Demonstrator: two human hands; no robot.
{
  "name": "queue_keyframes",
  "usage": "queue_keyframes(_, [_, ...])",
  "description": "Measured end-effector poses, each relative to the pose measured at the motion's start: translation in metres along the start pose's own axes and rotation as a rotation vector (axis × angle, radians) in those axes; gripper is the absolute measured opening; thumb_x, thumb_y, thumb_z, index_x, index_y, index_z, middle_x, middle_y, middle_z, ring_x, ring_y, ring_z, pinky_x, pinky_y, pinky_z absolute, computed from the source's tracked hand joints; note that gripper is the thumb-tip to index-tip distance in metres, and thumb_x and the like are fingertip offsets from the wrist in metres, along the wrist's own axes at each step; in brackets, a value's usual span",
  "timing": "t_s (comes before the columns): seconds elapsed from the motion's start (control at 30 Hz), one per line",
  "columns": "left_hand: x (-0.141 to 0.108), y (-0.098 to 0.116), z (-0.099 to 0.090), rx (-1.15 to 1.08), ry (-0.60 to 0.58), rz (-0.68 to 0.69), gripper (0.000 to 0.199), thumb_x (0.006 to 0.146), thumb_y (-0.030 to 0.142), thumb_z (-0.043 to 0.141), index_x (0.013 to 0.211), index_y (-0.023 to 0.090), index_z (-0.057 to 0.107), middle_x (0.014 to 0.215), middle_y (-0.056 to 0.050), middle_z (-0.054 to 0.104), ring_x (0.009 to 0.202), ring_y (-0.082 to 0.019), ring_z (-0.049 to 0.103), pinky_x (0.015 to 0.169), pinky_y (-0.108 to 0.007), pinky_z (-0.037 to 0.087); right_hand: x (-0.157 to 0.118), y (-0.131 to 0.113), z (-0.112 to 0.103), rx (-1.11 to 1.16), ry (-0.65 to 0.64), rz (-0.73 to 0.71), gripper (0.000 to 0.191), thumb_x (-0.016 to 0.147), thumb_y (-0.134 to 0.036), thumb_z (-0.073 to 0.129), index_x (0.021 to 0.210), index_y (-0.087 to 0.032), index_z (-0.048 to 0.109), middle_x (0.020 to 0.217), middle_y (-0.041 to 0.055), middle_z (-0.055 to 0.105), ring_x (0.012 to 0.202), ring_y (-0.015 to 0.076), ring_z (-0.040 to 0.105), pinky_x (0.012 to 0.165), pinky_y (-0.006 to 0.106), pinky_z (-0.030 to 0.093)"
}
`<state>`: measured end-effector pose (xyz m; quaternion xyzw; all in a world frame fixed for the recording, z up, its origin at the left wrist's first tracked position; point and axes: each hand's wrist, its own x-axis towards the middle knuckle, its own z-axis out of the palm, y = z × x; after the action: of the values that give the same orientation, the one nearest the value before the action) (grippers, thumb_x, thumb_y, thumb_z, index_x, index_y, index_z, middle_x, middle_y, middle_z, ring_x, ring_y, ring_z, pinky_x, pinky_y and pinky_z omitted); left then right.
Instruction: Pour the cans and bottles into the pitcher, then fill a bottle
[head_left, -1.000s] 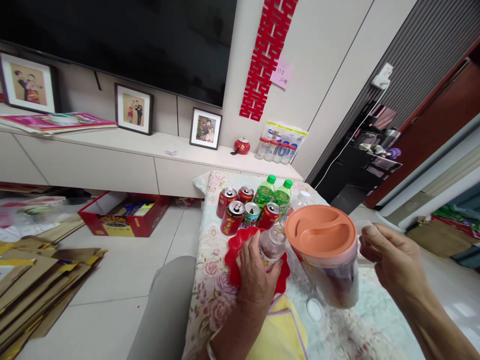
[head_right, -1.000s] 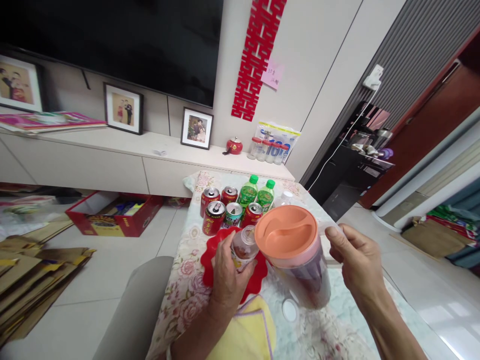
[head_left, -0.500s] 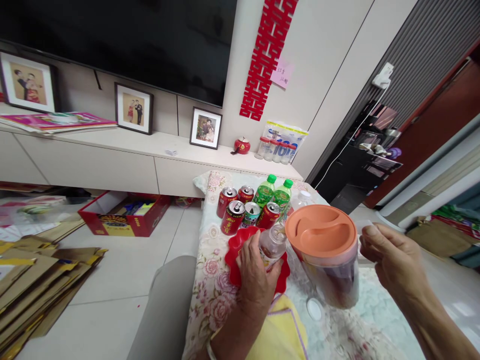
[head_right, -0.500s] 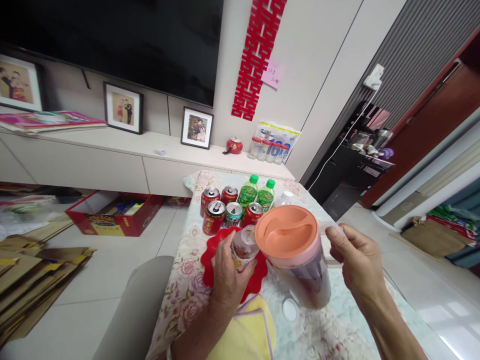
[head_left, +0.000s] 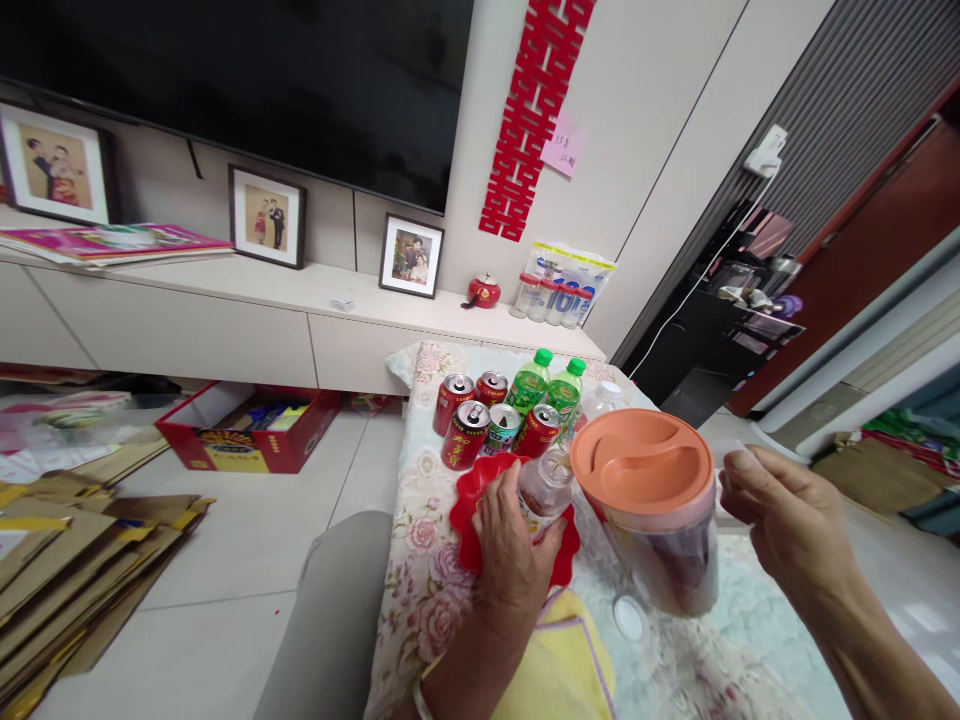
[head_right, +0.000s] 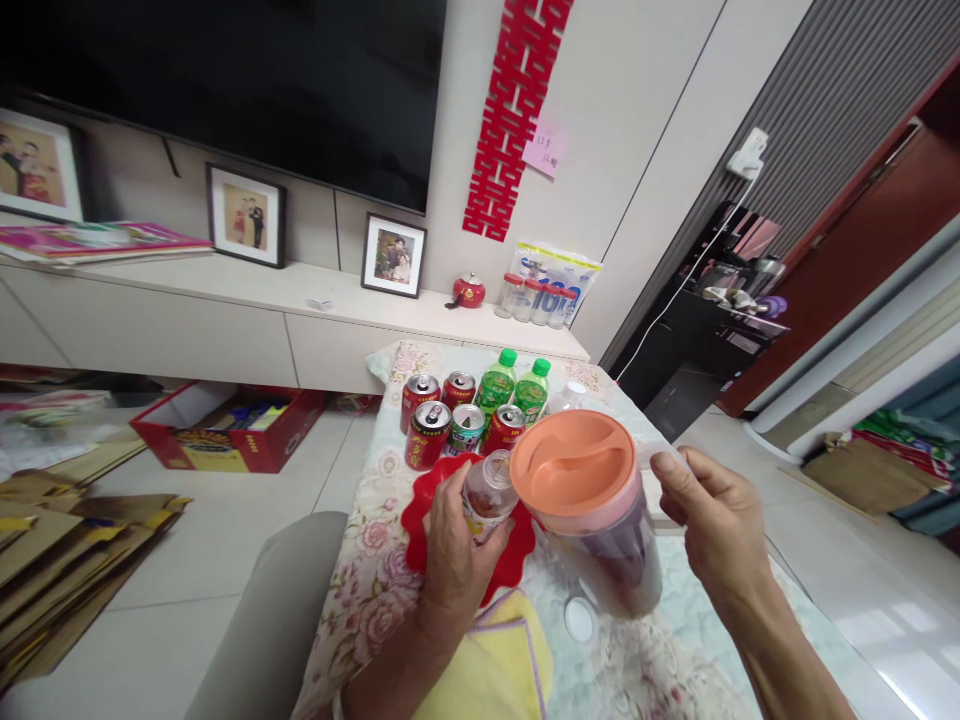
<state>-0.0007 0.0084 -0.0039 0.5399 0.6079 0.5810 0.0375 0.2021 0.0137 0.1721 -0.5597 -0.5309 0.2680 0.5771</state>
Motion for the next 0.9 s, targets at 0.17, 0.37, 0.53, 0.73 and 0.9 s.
queue_keyframes(0.17, [0.0006, -0.0002, 0.0001, -0.002, -0.010, -0.001, 0.069, 0.082, 0.021, 0.075, 0.145, 0.018, 0.046, 0.134, -0.018, 0.067, 0.126, -0.035, 0.063, 0.102, -0.052, 0.051, 0.0009, 0.0023, -0.0020, -0.001, -0.006, -0.017, 0.066, 0.064, -0.068, 0.090, 0.054, -0.017, 0.049, 0.058, -0.0035, 0.030, 0.054, 0.0070, 0.027, 0.047, 0.022, 0.022])
queue_keyframes(0.37, [0.0000, -0.0004, -0.0002, 0.009, -0.002, 0.008, 0.072, 0.080, 0.019, 0.077, 0.145, 0.018, 0.046, 0.134, -0.018, 0.067, 0.125, -0.036, 0.063, 0.103, -0.052, 0.050, 0.0008, 0.0028, -0.0010, 0.004, 0.001, 0.000, 0.065, 0.062, -0.068, 0.091, 0.055, -0.016, 0.052, 0.059, -0.0030, 0.032, 0.054, 0.0070, 0.028, 0.047, 0.022, 0.022])
queue_keyframes(0.53, [-0.0003, -0.0007, -0.0002, 0.001, -0.009, 0.004, 0.074, 0.079, 0.018, 0.078, 0.145, 0.018, 0.046, 0.134, -0.018, 0.067, 0.126, -0.036, 0.063, 0.103, -0.052, 0.050, 0.0004, 0.0022, -0.0012, 0.000, -0.006, 0.006, 0.065, 0.064, -0.068, 0.090, 0.055, -0.017, 0.051, 0.060, -0.0030, 0.031, 0.055, 0.0076, 0.028, 0.048, 0.022, 0.022])
queue_keyframes(0.73, [0.0004, 0.0003, -0.0005, -0.001, -0.008, -0.002, 0.075, 0.077, 0.017, 0.079, 0.144, 0.017, 0.046, 0.133, -0.018, 0.067, 0.126, -0.036, 0.063, 0.103, -0.053, 0.050, 0.0001, 0.0027, -0.0028, 0.023, 0.003, 0.011, 0.066, 0.063, -0.066, 0.092, 0.053, -0.017, 0.049, 0.060, -0.0031, 0.030, 0.055, 0.0073, 0.027, 0.047, 0.023, 0.022])
queue_keyframes(0.9, [0.0005, 0.0001, -0.0007, -0.007, -0.007, 0.005, 0.076, 0.076, 0.017, 0.080, 0.144, 0.018, 0.046, 0.133, -0.018, 0.067, 0.125, -0.037, 0.064, 0.102, -0.053, 0.051, 0.0002, 0.0020, -0.0015, 0.007, 0.001, 0.007, 0.066, 0.062, -0.068, 0.091, 0.055, -0.016, 0.051, 0.060, -0.0035, 0.031, 0.055, 0.0069, 0.028, 0.047, 0.022, 0.023])
